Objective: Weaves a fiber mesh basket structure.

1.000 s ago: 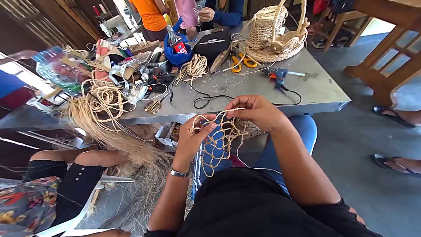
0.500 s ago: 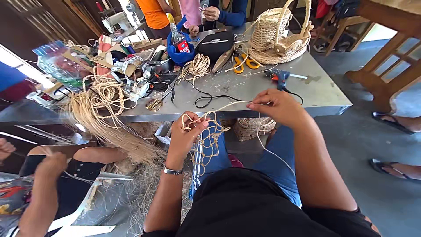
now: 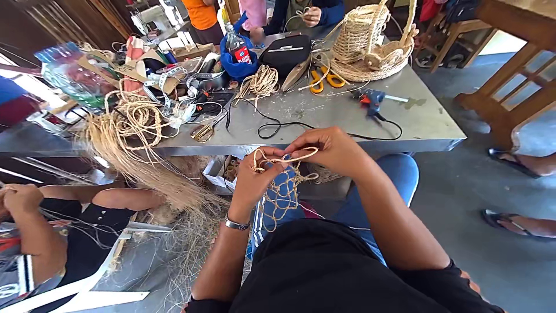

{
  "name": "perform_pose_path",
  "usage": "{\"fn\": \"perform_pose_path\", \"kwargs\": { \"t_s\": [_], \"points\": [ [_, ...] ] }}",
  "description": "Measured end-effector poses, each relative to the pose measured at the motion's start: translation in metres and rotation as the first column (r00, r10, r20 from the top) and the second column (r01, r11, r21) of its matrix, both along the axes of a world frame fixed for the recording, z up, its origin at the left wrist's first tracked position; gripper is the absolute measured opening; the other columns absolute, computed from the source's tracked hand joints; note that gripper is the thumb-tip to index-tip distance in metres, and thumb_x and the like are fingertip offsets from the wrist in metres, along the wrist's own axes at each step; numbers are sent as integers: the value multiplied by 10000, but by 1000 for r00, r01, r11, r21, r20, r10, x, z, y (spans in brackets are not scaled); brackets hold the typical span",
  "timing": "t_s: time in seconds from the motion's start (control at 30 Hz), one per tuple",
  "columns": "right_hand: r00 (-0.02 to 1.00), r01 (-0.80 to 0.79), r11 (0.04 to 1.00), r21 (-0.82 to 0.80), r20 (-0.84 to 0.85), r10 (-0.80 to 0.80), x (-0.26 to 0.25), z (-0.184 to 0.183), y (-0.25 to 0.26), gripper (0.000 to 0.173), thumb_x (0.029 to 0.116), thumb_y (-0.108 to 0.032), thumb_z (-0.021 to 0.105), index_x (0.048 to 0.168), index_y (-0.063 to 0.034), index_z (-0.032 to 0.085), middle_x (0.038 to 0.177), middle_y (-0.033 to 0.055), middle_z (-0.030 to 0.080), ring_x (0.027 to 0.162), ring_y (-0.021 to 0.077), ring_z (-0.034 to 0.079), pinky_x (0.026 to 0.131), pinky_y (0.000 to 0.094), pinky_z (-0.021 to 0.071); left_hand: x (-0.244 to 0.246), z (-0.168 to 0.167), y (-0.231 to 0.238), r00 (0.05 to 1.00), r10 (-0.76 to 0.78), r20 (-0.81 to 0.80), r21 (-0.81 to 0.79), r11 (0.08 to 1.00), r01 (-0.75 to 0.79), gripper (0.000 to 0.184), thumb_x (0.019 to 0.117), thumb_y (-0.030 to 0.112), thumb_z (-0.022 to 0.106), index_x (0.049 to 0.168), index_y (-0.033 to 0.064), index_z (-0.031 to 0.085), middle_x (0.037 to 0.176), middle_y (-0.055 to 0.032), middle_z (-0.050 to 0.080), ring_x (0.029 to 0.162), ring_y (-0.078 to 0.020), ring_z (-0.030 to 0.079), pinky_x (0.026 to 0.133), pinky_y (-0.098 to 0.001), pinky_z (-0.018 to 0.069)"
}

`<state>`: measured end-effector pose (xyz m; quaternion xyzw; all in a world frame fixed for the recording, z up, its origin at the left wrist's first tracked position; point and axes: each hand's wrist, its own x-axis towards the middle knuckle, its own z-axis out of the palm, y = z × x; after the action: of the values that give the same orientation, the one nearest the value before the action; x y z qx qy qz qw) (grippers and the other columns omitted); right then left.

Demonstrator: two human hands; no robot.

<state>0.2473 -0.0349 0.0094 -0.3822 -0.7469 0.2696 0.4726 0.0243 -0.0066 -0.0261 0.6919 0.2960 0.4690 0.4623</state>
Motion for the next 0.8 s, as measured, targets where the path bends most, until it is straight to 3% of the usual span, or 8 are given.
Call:
{"fn": "perform_pose_path", "kwargs": {
  "t_s": [0.2,0.33,0.4,0.43,0.5,0.57,0.63,0.8],
  "points": [
    [999,30,999,-44,-44,-32,-14,5,-5,299,914,-39,737,1209,-56,692,973,46,731,783,102,700,711,266,611,7,-3,-3,1000,9,-13,-72,997,-10,131,887,76,768,1013,88,737,823,4,695,643,-55,598,585,-200,510],
    [991,90,994,-58,-98,-96,-22,-1,-3,422,908,-76,761,1304,-60,617,993,60,716,797,131,707,707,290,622,7,-3,-3,998,32,49,-123,992,-26,91,911,80,741,1000,90,728,810,2,689,629,-46,585,572,-185,493],
    [970,240,971,3,-30,-239,-24,-4,-8,437,887,-196,805,1225,-41,575,1036,88,652,854,164,661,706,321,579,7,-5,-2,995,82,54,-120,990,-75,93,915,88,737,1007,97,725,838,7,688,659,-48,593,592,-191,501],
    [951,309,949,63,3,-310,-25,-5,-11,386,883,-242,810,1120,-32,590,1014,103,625,857,180,628,695,332,540,7,-6,-1,993,112,46,-99,989,-107,93,917,106,747,1008,101,726,851,10,703,664,-45,603,593,-191,503],
    [924,366,912,185,45,-380,-27,-10,-14,265,868,-329,808,898,-83,715,975,75,629,890,172,601,735,328,511,9,-8,-1,986,166,11,-23,986,-165,95,919,114,747,1010,101,723,856,20,696,660,-41,601,587,-193,505],
    [917,359,900,248,88,-390,-29,-14,-14,219,878,-354,796,880,-136,804,1023,70,645,995,203,591,851,370,504,12,-8,-6,975,216,-40,62,975,-214,91,924,112,735,1013,102,716,859,24,687,644,-44,589,572,-198,494],
    [917,369,898,240,65,-395,-31,-17,-12,171,877,-296,805,889,-126,807,1057,76,662,1020,196,608,878,363,517,15,-6,-11,956,279,-95,170,950,-261,74,937,136,713,1010,119,714,859,42,690,642,-29,592,566,-195,493],
    [929,371,919,130,-38,-369,-34,-23,-8,138,844,-189,839,918,-88,781,1052,76,660,908,115,633,732,242,540,17,-10,-13,902,386,-193,357,884,-302,105,929,139,689,1025,149,731,888,56,696,662,-22,587,582,-216,487]
  ]
}}
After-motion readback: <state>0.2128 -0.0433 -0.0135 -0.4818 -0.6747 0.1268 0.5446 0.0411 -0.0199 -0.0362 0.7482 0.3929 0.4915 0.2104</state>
